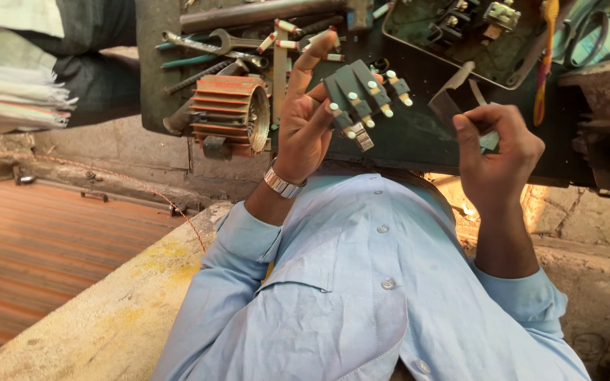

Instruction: The person holds a small electrical component and repeatedly rubs its terminals with a flat abrasive tool. The person rotates the component to access different sides and continues the rubbing motion throughout the clip.

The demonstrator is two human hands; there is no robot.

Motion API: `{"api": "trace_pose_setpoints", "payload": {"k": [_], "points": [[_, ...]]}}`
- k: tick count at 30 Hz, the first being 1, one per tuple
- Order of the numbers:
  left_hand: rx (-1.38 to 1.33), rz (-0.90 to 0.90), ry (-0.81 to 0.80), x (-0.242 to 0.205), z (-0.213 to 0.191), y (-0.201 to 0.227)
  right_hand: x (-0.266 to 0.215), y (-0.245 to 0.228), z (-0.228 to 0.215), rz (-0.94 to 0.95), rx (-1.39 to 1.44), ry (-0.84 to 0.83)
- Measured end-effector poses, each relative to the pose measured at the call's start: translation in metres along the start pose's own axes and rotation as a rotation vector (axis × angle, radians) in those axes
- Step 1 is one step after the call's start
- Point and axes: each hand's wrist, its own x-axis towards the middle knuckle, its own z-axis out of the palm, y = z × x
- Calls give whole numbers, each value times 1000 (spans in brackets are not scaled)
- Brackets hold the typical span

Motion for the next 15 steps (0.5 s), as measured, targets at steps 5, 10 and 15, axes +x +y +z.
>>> {"api": "trace_pose_setpoints", "payload": {"k": [5,10,15], "points": [[-118,64,51,-6,-21,-23,-5,9,9,352,724,-152],[-577,-108,161,-8,-24,-43,-9,12,16,483,922,-238],[-746,-164,236,-8,-20,-39,-7,7,25,601,1228,-287]]}}
